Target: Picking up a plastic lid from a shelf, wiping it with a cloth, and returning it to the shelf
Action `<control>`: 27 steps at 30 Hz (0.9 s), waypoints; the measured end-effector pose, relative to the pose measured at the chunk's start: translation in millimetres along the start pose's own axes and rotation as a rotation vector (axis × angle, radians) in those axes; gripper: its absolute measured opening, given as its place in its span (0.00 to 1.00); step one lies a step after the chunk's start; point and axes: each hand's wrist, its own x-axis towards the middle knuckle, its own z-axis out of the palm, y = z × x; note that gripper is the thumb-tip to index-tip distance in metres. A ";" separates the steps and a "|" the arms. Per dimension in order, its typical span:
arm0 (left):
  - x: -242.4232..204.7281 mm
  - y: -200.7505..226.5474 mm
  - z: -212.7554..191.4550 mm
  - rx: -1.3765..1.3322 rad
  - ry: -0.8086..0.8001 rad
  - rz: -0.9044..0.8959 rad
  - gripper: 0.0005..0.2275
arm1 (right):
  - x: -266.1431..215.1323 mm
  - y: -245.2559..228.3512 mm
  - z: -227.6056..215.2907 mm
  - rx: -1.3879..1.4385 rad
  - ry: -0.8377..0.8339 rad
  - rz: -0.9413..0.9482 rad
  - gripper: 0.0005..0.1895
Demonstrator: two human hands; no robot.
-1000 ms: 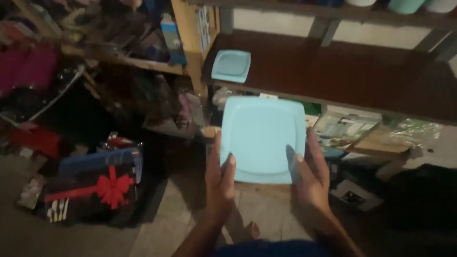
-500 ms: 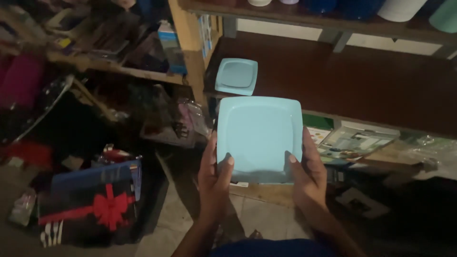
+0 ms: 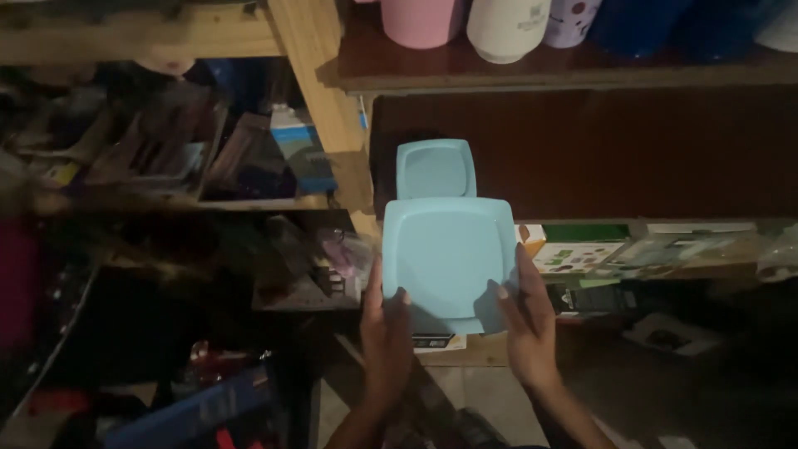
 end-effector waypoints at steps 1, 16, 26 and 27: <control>10.1 -7.6 -1.5 0.001 -0.015 -0.006 0.30 | 5.0 3.1 4.0 -0.005 0.014 0.005 0.34; 159.4 -89.5 54.0 0.237 -0.124 0.367 0.28 | 151.6 110.4 39.3 -0.217 -0.039 -0.321 0.32; 231.7 -153.8 82.4 0.509 -0.069 0.580 0.38 | 212.6 173.7 51.1 -0.640 -0.022 -0.394 0.35; 236.8 -155.4 83.4 0.479 -0.068 0.613 0.40 | 216.6 179.5 52.2 -0.665 -0.005 -0.429 0.36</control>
